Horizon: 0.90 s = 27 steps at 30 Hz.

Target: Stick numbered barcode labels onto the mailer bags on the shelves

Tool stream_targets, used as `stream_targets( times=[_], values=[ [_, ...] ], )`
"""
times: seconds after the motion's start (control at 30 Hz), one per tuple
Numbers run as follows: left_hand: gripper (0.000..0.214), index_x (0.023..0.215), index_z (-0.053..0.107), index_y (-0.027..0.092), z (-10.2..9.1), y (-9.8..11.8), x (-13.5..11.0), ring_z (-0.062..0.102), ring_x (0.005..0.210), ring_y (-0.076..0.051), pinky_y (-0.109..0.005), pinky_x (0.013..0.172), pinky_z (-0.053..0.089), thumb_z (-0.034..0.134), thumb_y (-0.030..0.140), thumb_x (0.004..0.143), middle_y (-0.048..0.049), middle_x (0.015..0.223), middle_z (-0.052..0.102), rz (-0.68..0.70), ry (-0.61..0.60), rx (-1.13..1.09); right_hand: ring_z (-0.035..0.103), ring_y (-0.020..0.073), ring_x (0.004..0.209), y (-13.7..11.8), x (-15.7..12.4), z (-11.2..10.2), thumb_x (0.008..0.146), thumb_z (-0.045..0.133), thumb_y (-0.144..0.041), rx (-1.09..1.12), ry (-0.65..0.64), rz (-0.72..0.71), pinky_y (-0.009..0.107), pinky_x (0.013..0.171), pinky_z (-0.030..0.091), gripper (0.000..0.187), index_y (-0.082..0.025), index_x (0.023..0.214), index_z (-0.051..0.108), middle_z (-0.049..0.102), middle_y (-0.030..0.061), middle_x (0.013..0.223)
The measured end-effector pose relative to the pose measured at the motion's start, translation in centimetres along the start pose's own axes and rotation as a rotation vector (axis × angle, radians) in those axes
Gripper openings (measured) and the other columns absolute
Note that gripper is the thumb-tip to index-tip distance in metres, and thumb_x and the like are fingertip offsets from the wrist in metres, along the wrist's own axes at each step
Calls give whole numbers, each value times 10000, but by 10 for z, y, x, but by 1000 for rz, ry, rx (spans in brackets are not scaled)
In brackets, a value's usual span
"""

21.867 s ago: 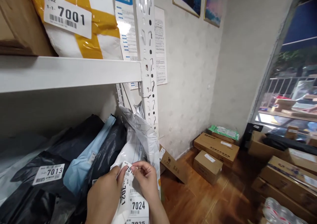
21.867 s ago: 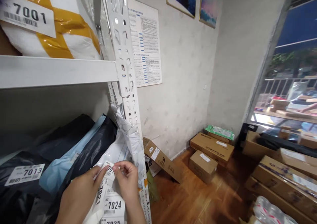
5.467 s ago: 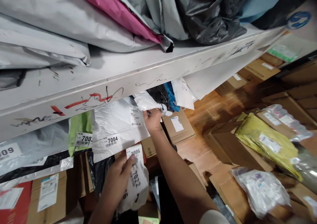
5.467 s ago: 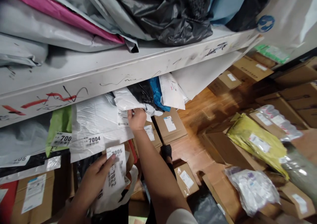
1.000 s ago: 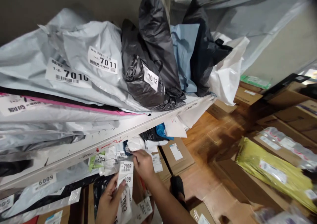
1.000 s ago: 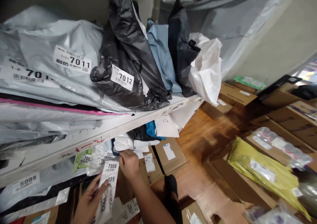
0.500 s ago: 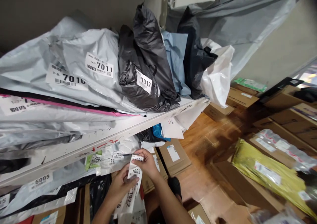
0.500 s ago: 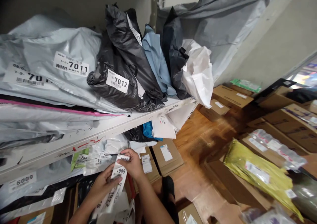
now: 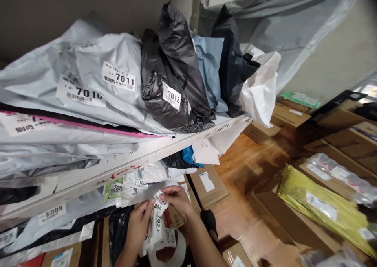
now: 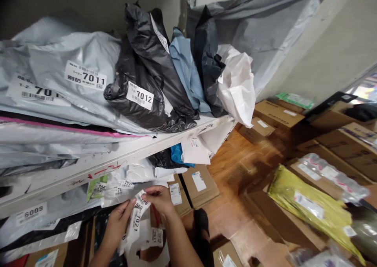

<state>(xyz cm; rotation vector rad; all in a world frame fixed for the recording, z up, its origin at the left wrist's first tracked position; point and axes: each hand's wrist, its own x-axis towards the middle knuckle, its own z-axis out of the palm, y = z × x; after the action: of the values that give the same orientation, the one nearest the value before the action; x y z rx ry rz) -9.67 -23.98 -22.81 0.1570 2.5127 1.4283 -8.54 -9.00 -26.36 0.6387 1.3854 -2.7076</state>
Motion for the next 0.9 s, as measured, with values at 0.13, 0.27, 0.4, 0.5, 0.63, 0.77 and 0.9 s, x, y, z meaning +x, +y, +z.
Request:
stream_targets(
  times=[0.13,0.27,0.4,0.5,0.63,0.77,0.9],
  values=[
    [435,777,711,178,-5,-3,0,631,751,-207,-265,729,501,531,575,786,-12,701,690,-16,-6,-30,612,141,566,13,3,5,331,908,-390,56,64,32,311,667,491,423,-184,659,737,705,13,619],
    [373,853,712,188,-8,-5,2,635,761,-201,-250,702,502,650,529,716,1,758,710,2,-102,-54,618,163,564,13,4,6,324,897,-418,40,77,45,324,627,488,446,-183,672,745,718,36,636],
    [395,854,714,185,-10,-11,0,640,757,-199,-246,697,503,621,547,726,1,747,713,-9,-101,-58,589,155,564,9,-1,12,439,865,-376,-72,120,-65,294,602,453,297,-185,632,744,709,35,616],
    [448,915,703,190,-9,-11,-6,655,784,-205,-247,719,502,580,582,738,-4,803,731,-84,-31,-41,589,167,607,11,-5,25,561,804,-313,-169,179,-192,293,642,451,145,-197,622,740,708,35,630],
    [516,934,696,200,-10,-1,-14,674,833,-240,-262,732,507,556,643,712,-9,822,745,-207,60,6,628,205,688,7,-7,41,679,712,-272,-287,223,-355,302,649,476,64,-218,653,735,721,45,702],
    [546,877,704,209,-23,11,-12,684,812,-261,-276,706,521,534,690,683,-7,775,749,-233,42,56,624,201,704,-7,7,49,690,692,-261,-274,211,-392,303,667,479,60,-216,677,730,717,39,710],
    [557,954,705,221,-44,14,-5,683,894,-263,-265,724,529,532,687,703,-3,878,760,-234,10,66,605,181,651,-16,32,55,670,700,-298,-270,89,-416,294,637,471,97,-202,668,714,703,32,675]
  ],
)
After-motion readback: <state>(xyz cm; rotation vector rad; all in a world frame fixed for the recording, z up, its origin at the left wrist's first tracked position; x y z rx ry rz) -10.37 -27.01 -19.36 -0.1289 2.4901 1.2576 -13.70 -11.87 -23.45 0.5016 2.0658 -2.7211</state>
